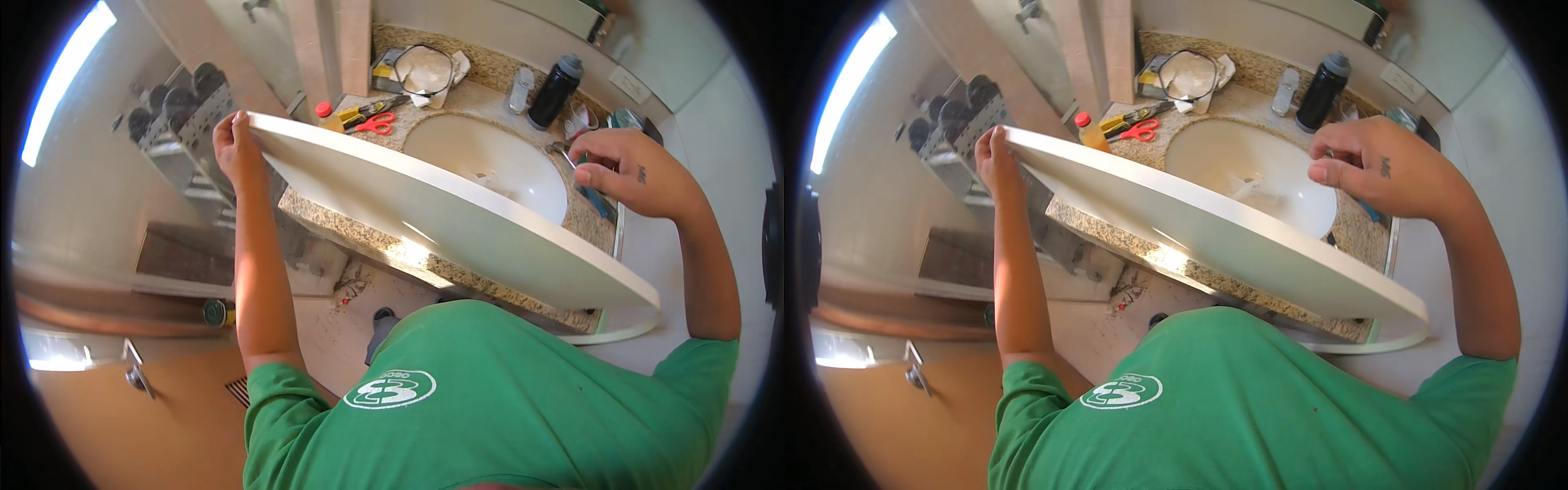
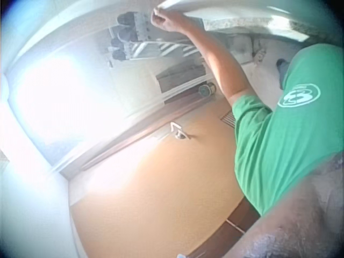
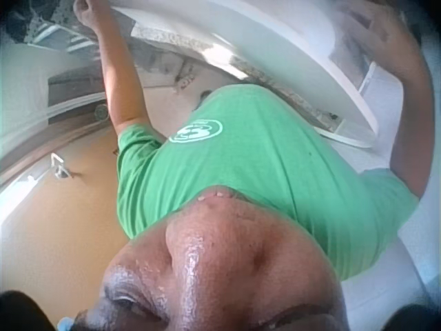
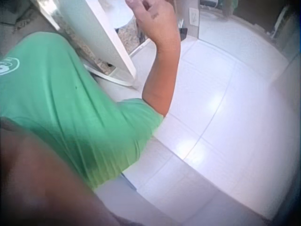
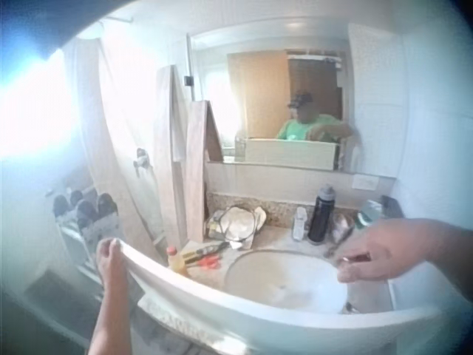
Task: The person applies a strip of edge banding to a white board, uses a hammer to press it into place, trims the excess with a utility knife, and taps the edge again to secure it. The work is performed over a bathroom countertop with a sink and mirror visible.
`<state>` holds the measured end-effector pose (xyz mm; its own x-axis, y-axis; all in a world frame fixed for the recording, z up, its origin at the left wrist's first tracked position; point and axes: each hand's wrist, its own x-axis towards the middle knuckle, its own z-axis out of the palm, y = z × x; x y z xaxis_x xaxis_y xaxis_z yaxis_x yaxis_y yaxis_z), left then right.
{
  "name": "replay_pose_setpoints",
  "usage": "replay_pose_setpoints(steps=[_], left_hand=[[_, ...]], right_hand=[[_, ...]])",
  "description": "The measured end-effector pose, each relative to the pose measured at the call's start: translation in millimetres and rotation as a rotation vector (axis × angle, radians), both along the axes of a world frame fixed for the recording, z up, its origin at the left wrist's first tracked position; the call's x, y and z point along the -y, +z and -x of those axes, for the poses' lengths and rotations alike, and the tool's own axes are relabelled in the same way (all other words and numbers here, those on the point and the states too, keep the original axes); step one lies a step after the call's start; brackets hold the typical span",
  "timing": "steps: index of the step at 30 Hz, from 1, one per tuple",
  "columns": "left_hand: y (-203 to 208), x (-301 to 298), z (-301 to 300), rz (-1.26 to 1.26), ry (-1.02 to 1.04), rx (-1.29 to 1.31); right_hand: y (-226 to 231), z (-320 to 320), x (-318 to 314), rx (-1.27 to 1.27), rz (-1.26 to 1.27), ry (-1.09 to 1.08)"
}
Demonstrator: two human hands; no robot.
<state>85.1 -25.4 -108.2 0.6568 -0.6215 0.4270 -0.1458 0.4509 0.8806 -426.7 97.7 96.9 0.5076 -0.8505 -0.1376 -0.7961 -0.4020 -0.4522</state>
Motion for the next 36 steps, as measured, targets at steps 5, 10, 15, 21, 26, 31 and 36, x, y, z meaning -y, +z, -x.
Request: replay_pose_setpoints(steps=[5, 10, 15, 21, 26, 31, 36], left_hand=[[3, -6, 3, 0.033, 0.243, 0.319], [32, -30, -7, 0.046, 0.265, 1.172], [37, -74, 40, 0.174, -0.156, 1.299], [51, -128, 141, 0.276, -0.558, 1.282], [55, -120, 158, 0.458, -0.575, 1.290], [51, -72, 102, 0.457, -0.420, 1.269], [51, -47, 44, 0.445, -0.267, 1.331]], right_hand=[[-31, -27, -63, 0.071, 0.096, -0.220], [-78, -28, -78, 0.177, 0.101, -0.571], [-98, -19, -70, 0.284, -0.005, -0.805], [-96, -25, -70, 0.135, -0.011, -0.813], [-92, -25, -65, 0.054, -0.031, -0.855], [-96, -24, -66, 0.090, 0.027, -0.849], [-98, -22, -68, 0.081, 0.042, -0.838]])
